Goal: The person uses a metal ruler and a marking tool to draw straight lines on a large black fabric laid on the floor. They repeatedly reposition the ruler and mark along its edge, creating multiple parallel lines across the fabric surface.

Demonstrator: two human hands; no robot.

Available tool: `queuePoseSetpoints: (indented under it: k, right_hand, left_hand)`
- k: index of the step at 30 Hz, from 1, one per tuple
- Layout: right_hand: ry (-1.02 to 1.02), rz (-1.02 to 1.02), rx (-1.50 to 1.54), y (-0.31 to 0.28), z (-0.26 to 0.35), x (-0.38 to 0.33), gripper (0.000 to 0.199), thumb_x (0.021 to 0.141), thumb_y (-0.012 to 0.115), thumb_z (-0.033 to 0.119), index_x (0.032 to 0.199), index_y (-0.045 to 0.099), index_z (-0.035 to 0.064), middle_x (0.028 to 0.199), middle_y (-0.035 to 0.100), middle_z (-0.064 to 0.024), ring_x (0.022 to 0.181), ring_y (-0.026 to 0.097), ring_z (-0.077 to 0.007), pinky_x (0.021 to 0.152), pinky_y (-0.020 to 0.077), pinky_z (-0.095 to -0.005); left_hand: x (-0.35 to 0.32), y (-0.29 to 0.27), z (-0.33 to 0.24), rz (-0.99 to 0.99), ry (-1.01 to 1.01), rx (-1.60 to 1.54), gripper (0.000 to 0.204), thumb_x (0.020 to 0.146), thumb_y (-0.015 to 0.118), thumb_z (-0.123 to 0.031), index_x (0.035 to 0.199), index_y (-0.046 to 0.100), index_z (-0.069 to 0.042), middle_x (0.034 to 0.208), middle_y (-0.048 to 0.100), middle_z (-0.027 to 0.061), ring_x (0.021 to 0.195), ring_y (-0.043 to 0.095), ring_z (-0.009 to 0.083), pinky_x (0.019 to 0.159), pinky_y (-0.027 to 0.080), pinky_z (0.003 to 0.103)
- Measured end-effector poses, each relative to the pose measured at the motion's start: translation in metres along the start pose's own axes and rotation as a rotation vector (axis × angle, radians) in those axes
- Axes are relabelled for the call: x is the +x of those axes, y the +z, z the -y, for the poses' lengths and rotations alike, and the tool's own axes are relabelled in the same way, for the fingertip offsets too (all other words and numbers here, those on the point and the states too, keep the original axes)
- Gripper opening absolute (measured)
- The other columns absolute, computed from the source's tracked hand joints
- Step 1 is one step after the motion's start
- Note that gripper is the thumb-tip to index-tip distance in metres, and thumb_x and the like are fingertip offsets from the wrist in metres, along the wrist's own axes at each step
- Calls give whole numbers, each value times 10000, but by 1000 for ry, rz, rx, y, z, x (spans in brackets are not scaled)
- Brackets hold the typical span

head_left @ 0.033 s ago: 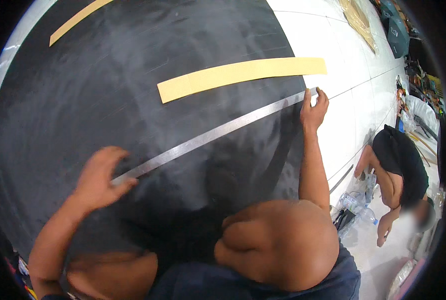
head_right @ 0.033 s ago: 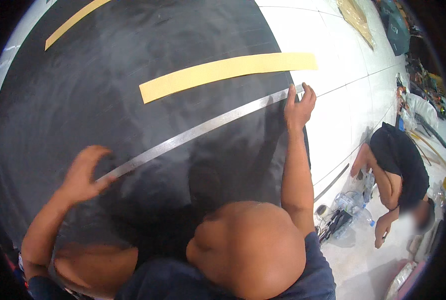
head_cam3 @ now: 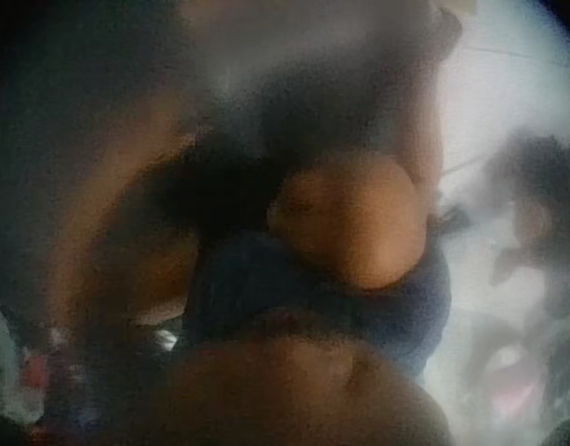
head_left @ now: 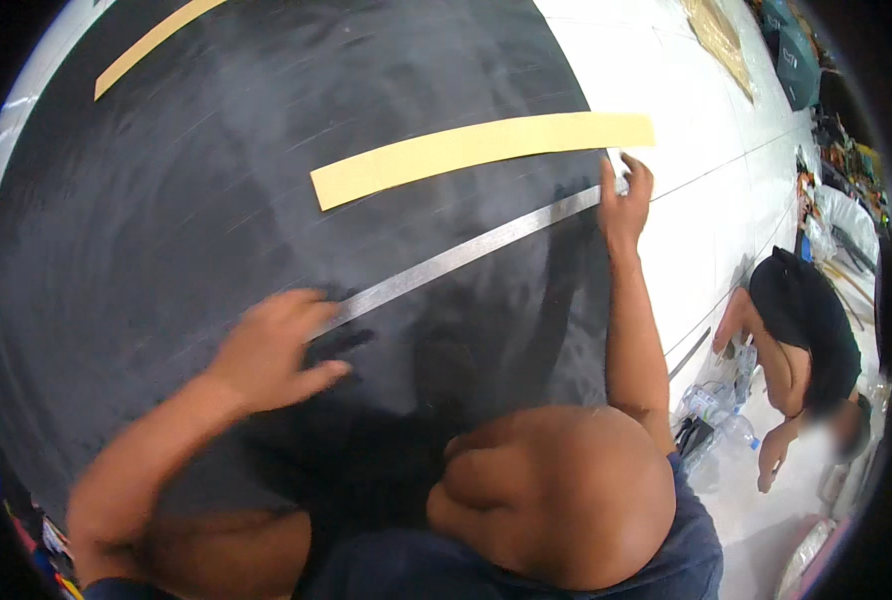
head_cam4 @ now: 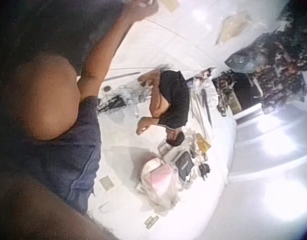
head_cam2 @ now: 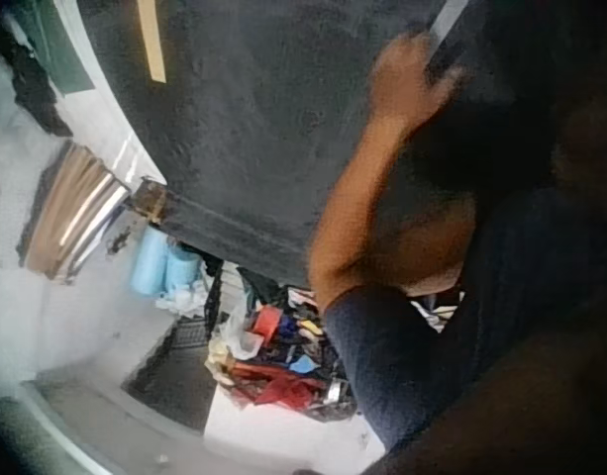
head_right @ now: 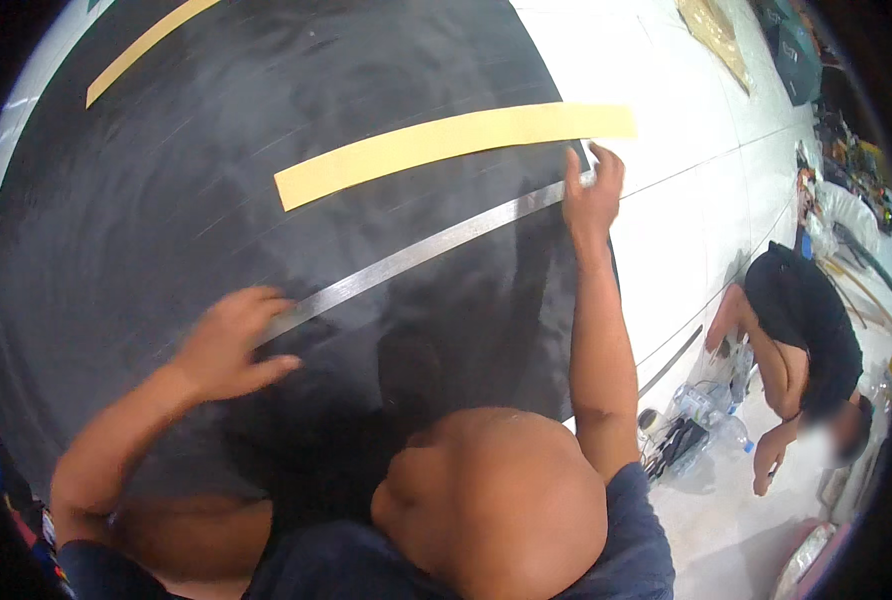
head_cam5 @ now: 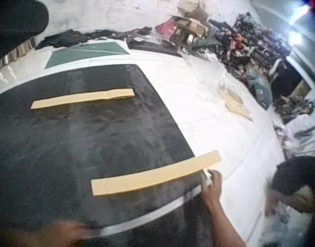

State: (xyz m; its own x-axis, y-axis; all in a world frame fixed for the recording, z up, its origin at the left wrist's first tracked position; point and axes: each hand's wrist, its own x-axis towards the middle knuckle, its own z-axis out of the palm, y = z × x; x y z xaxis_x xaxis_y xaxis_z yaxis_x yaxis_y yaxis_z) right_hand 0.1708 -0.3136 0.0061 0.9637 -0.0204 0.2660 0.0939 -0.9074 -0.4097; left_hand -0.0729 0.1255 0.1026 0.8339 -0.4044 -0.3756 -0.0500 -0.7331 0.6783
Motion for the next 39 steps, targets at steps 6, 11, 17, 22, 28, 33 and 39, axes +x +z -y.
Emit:
queuePoseSetpoints:
  k: [6,11,17,22,28,33,39]
  right_hand:
    - [-611,419,103,64,124,29,472,884,723,377,1244,641,84,1306,596,-145,1224,561,-332,1011,483,-449]
    - [-868,564,236,111,198,8,608,808,783,444,1276,626,89,1326,573,-129,1241,538,-334,984,513,-432]
    - [-870,752,103,121,212,-13,634,733,845,374,1245,613,82,1279,574,-110,1187,553,-313,908,547,-409]
    - [-818,718,110,108,195,6,446,806,781,278,1174,591,113,1162,637,-116,1114,604,-323,864,541,-441]
    - [-581,689,-81,59,99,105,268,928,633,215,1178,607,121,1064,701,-175,991,667,-399,858,529,-465]
    - [-393,760,-342,0,-6,169,239,960,653,261,1104,669,71,1022,727,-145,976,705,-285,867,543,-399]
    - [-317,808,-352,-21,-37,157,228,881,682,283,1029,710,112,947,732,-124,935,694,-315,835,540,-406]
  left_hand:
    - [119,107,-79,-135,-93,182,840,807,762,-414,1442,439,31,1508,396,260,1409,382,414,1158,318,502]
    - [140,132,-90,-96,-258,145,915,810,754,-447,1480,371,45,1544,336,267,1439,339,410,1168,304,511]
    - [147,140,-87,11,-313,143,982,825,742,-452,1525,276,54,1573,286,263,1474,275,416,1175,302,521]
    - [148,144,-92,53,-368,197,989,845,728,-445,1542,237,56,1600,236,267,1494,228,429,1182,285,544]
    - [146,146,-91,6,-355,153,987,851,732,-423,1541,227,70,1597,230,280,1497,206,442,1182,280,553]
    - [148,147,-94,-9,-342,145,1001,842,747,-407,1545,215,67,1591,237,283,1489,217,449,1178,277,567]
    - [148,144,-94,-36,-344,157,1010,824,770,-391,1538,222,68,1582,249,286,1485,223,454,1171,285,576]
